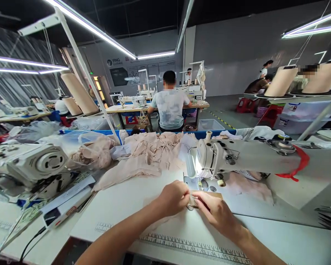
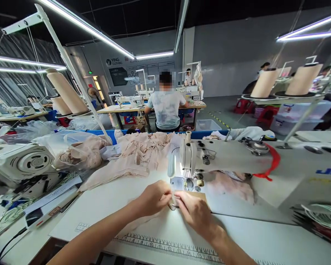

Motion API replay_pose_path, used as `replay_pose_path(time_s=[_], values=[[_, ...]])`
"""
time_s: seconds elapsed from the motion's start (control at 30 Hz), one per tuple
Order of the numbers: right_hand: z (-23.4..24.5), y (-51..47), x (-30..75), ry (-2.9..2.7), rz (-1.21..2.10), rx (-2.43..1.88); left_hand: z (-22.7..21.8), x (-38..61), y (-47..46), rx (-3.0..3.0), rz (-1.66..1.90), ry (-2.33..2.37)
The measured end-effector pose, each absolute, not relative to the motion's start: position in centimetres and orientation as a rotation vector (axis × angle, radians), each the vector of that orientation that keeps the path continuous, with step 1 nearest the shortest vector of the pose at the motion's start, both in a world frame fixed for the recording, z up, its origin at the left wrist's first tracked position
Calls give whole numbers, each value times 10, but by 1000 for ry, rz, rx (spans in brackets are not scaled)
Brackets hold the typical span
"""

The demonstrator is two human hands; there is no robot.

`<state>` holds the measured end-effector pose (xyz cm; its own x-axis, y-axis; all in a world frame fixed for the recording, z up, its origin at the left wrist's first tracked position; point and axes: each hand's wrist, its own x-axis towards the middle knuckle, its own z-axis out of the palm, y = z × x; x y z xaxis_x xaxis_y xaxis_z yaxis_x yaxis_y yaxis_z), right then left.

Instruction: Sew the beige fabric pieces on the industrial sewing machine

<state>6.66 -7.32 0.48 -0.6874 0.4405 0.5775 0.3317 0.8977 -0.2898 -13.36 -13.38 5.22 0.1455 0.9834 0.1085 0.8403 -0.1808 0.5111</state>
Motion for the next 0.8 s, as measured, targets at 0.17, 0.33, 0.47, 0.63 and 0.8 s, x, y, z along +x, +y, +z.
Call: replay_pose_path(time_s=[0.17,0.33,0.47,0.63,0.8], values=[[11,-68,76,-2335,604,-680,53,-165,-146,1623,800,1804],[1,-61,80,-2391,446,-784,44,-205,-161,1729,639,1992],[-10,-56,76,-2472,104,-738,41,-230,-162,1924,390,2305],[-17,-54,75,-2441,-111,-769,49,-255,-139,2183,339,2495],[-12,-48,86,-2435,-19,-808,42,-276,-116,2152,353,2457]])
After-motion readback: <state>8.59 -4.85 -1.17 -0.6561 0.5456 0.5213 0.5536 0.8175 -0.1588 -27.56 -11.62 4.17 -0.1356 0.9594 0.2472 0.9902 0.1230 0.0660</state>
